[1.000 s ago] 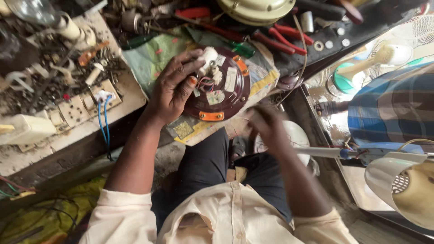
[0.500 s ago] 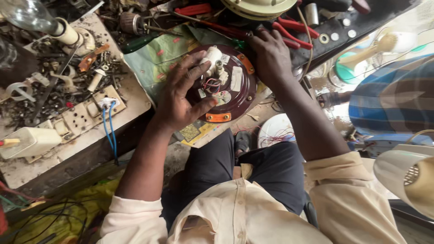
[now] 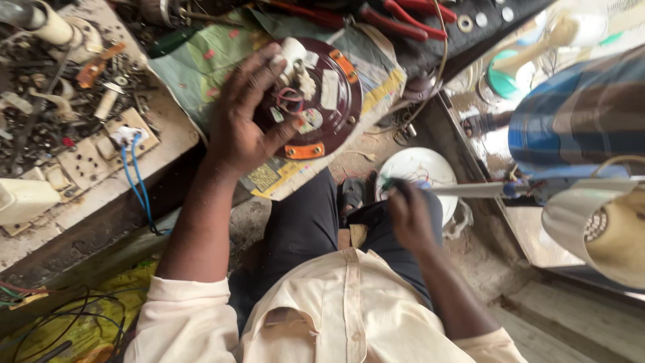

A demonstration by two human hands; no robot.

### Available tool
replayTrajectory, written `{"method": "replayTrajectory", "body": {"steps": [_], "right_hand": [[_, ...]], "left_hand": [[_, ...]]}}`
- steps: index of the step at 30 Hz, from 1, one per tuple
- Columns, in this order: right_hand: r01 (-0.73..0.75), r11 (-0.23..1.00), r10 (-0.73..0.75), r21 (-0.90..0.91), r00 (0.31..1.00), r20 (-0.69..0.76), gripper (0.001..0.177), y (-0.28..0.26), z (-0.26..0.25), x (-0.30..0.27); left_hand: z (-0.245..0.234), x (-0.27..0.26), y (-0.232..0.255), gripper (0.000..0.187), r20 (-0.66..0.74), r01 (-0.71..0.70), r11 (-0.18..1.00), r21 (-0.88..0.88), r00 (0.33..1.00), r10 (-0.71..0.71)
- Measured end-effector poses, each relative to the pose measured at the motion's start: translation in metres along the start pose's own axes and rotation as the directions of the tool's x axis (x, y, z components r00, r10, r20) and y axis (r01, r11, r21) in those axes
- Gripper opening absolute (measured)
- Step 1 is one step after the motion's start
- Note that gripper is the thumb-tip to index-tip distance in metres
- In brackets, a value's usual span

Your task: The person disassembles a ceiling fan motor, removes the rotor, and uses a screwdriver to adjust the internal wiring and components. They then reassemble the motor housing and continue working on the electrical connections.

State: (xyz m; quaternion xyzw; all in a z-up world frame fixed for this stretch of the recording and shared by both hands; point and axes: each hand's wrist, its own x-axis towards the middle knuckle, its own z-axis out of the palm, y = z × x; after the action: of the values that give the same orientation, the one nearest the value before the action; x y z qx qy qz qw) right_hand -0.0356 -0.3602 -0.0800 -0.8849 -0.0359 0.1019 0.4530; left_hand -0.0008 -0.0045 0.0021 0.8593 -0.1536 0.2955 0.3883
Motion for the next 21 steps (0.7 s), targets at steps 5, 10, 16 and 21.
{"method": "replayTrajectory", "body": {"steps": [5,10,16,21], "right_hand": [[0.273,0.959,-0.268,0.079,0.961,-0.062,0.023,-0.009,-0.013,-0.034],[0.484,0.874,-0.481,-0.044,0.847,-0.226,0.015,-0.065,-0.039,-0.024],[0.625,0.774,-0.632,-0.1,0.754,-0.179,0.015,-0.118,-0.02,0.015],[0.63,0.775,-0.625,-0.053,0.752,-0.209,0.015,-0.133,-0.006,0.036]], "left_hand": [[0.0,-0.003,0.003,0.068,-0.024,-0.023,1.0,0.007,0.999,0.024],[0.009,0.001,0.019,0.052,-0.085,-0.097,0.992,0.083,0.991,0.104],[0.018,0.001,0.023,0.036,-0.044,-0.057,0.988,0.146,0.997,0.064],[0.021,0.0,0.021,0.029,-0.076,-0.025,0.993,0.118,0.997,0.034]]}}
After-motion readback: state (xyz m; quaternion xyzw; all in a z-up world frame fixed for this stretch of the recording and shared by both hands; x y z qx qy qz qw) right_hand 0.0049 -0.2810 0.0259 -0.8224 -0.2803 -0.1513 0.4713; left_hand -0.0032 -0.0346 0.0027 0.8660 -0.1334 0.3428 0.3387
